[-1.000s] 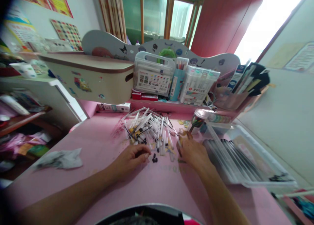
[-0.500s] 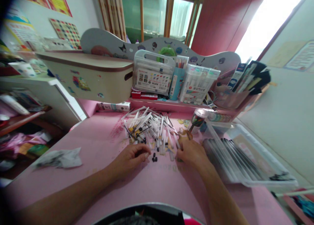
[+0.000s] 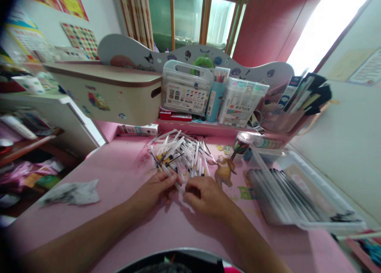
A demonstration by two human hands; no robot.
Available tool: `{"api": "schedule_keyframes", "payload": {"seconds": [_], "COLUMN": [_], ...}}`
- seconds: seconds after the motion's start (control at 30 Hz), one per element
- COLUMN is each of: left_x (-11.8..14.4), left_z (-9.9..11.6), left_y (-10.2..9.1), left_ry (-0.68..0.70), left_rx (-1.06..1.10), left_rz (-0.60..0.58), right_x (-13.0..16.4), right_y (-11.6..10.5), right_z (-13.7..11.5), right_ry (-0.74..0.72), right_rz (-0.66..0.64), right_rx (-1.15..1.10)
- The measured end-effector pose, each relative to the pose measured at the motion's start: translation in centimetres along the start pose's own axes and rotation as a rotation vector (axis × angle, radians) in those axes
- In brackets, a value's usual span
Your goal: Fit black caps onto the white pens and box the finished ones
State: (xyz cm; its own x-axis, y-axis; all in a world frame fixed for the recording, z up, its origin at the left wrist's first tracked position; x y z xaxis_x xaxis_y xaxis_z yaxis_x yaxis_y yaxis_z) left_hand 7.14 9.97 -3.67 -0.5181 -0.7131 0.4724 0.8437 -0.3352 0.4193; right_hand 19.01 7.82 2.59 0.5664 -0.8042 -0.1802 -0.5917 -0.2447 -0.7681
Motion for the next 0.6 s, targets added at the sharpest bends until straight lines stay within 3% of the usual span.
{"api": "schedule_keyframes", "payload": {"seconds": [0.1, 0.23, 0.6], "left_x": [-0.5, -0.8, -0.7], "left_z": [0.7, 1.1, 1.2], "left_y": [-1.1, -2.0, -1.8], "left_ry": [0.042, 0.072, 0.065], "left_rx": [0.052, 0.084, 0.060], "left_rz": [0.054, 0.098, 0.112], "right_x": [0.6, 1.5, 1.2], "right_y": [-2.1, -2.2, -0.3], "right_z": [2.4, 4.4, 3.9], "right_ry": [0.120, 0.275, 0.442], "right_rz": [0.094, 0.018, -0.095], "right_rx": [0.219, 0.415, 0.568]}}
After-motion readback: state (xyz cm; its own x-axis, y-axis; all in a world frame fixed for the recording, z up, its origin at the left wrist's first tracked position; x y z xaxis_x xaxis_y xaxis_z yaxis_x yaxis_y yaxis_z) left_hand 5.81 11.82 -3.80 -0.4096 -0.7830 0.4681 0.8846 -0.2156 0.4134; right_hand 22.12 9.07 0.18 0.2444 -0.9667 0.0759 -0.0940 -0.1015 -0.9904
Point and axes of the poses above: each hand's wrist, its own x-axis away from the middle knuckle, its own y-axis out of the palm, z = x × y, the point moved 8 cm from there along -x, towards the middle knuckle, and after that the axes turned 14 degrees about -y, right-handed, at the moved point
